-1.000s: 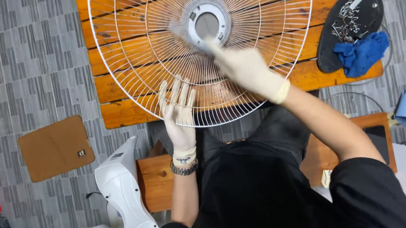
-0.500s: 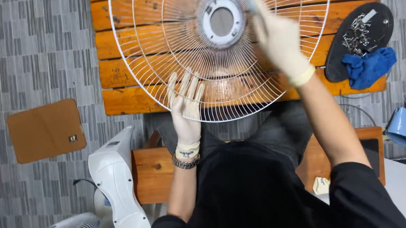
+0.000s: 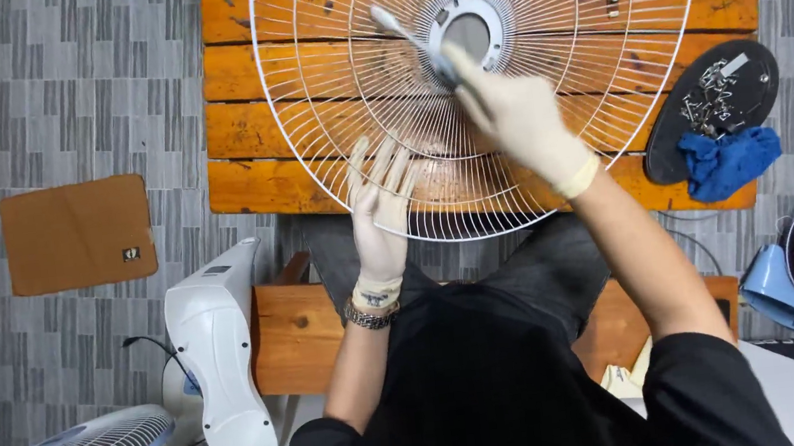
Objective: Cleaning a fan grill using a toothbrush
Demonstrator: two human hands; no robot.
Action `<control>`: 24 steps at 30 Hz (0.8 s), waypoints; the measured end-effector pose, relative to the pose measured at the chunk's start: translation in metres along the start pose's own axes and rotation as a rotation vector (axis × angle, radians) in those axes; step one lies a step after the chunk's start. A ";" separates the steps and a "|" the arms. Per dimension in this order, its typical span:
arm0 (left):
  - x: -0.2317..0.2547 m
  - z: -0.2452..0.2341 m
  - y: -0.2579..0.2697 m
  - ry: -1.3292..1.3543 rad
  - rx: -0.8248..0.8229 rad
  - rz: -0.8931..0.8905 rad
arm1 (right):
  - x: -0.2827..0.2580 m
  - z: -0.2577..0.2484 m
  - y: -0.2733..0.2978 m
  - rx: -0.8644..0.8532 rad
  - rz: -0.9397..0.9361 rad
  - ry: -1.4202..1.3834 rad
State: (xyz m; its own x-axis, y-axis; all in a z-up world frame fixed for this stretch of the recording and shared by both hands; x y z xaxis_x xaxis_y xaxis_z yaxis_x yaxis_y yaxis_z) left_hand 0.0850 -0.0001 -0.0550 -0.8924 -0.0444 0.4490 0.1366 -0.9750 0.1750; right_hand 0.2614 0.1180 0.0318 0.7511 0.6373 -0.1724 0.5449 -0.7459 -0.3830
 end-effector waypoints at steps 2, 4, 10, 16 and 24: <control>0.000 -0.001 0.004 0.000 0.001 0.000 | 0.038 -0.010 -0.008 0.136 0.060 0.048; 0.000 -0.003 0.012 -0.004 0.008 -0.004 | 0.055 -0.010 -0.003 0.269 0.123 0.092; 0.004 0.016 -0.004 -0.022 -0.078 0.009 | 0.009 0.004 -0.012 0.025 -0.046 0.033; 0.000 0.017 -0.003 -0.053 -0.130 0.063 | 0.064 -0.020 -0.027 0.224 0.317 -0.041; -0.020 0.010 -0.006 -0.228 -0.175 0.096 | 0.004 -0.006 -0.010 -0.096 -0.161 0.973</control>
Point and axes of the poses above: each hand's wrist, its own y-axis away from the middle knuckle, its own z-axis out of the palm, x = y × z, the point moved 7 cm from there along -y, towards the middle knuckle, and after that the axes turned 1 degree about -z, right-handed, at the moved point
